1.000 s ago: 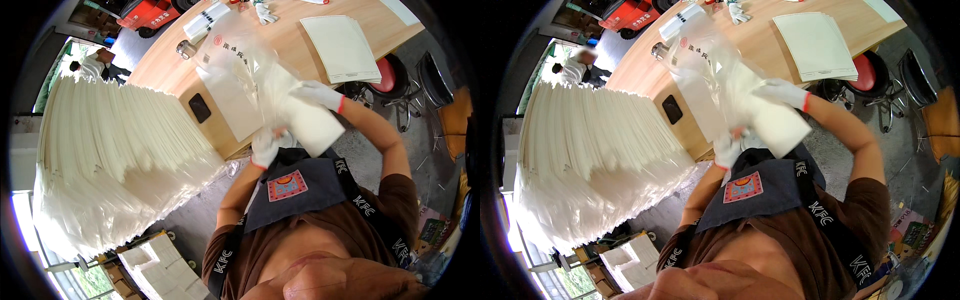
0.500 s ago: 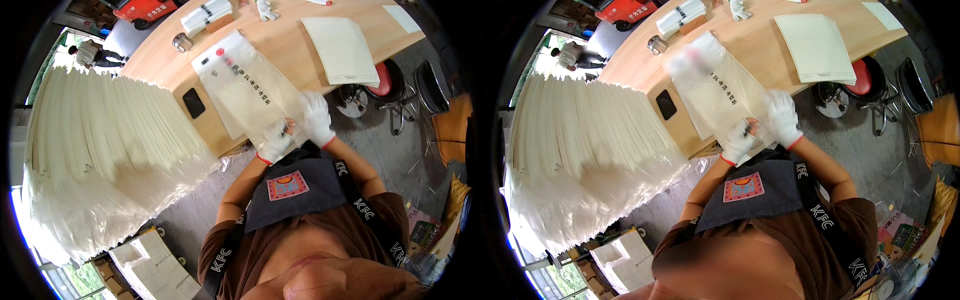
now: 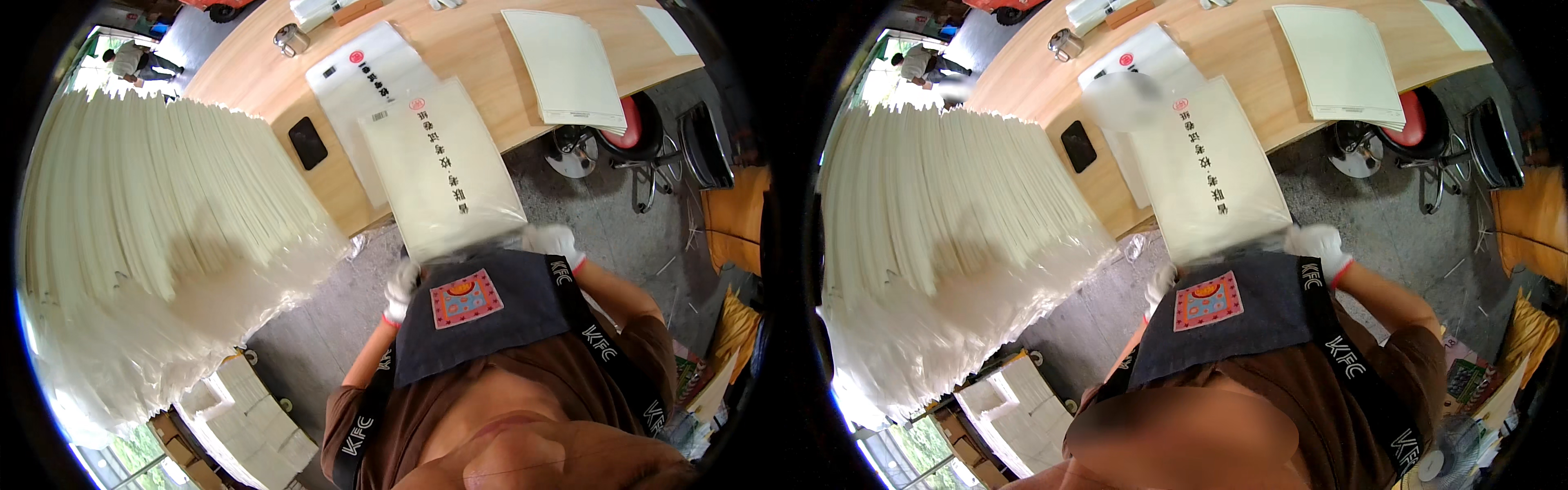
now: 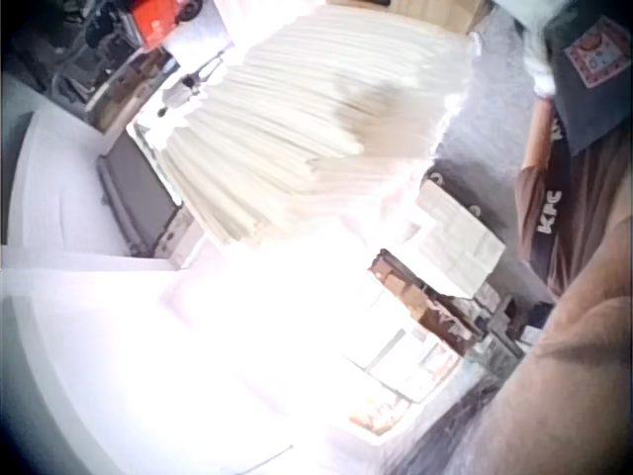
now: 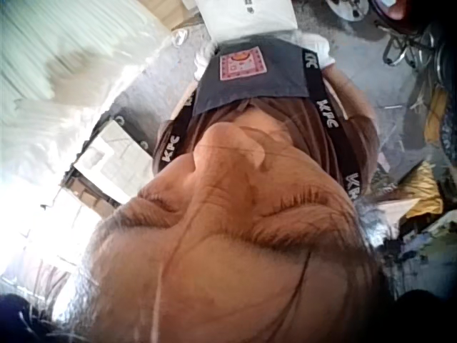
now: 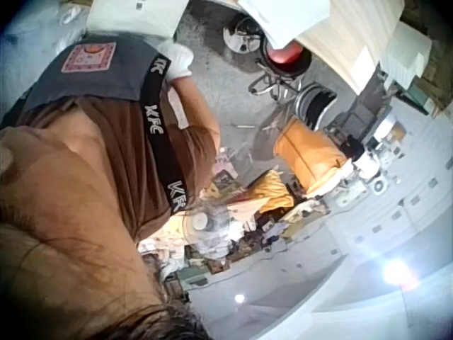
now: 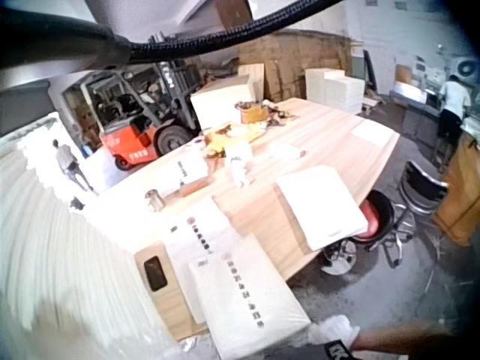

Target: The person repeatedly picks up white rectangular sheets from a stack and places them into a clear plastic bag on the table. The person handles the sheets one at a time and continues filling the bag.

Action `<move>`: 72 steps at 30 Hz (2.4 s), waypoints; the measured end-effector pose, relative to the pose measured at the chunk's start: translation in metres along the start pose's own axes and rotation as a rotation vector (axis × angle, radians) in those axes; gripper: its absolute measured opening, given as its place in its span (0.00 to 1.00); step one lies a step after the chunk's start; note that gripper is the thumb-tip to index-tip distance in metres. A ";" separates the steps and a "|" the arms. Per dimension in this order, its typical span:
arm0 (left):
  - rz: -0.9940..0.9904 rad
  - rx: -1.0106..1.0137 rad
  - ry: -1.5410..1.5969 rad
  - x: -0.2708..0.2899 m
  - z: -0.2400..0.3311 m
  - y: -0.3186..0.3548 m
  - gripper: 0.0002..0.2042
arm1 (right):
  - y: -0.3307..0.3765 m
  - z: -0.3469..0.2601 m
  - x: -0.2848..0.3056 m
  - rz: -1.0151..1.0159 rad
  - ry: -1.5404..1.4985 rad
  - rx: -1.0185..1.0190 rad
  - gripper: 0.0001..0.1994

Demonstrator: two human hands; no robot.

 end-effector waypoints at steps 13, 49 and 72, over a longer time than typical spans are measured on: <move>-0.020 0.774 0.789 -0.068 -0.092 -0.017 0.20 | -0.079 0.090 -0.001 0.050 -0.604 -0.202 0.19; 1.362 -0.297 -1.083 0.342 0.095 0.042 0.19 | -0.176 -0.326 0.367 -0.527 -1.350 0.900 0.18; -0.093 0.072 -0.040 -0.030 -0.050 -0.268 0.16 | -0.227 -0.056 0.002 -0.032 -1.808 -0.251 0.20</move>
Point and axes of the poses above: each hand's wrist, its own y-axis away from the middle knuckle, its own x-axis out of the back of the hand, z = x × y, the point moved 5 cm from there along -y, towards the middle knuckle, and after that the axes turned 12 degrees about -y, right-handed, at the moved point
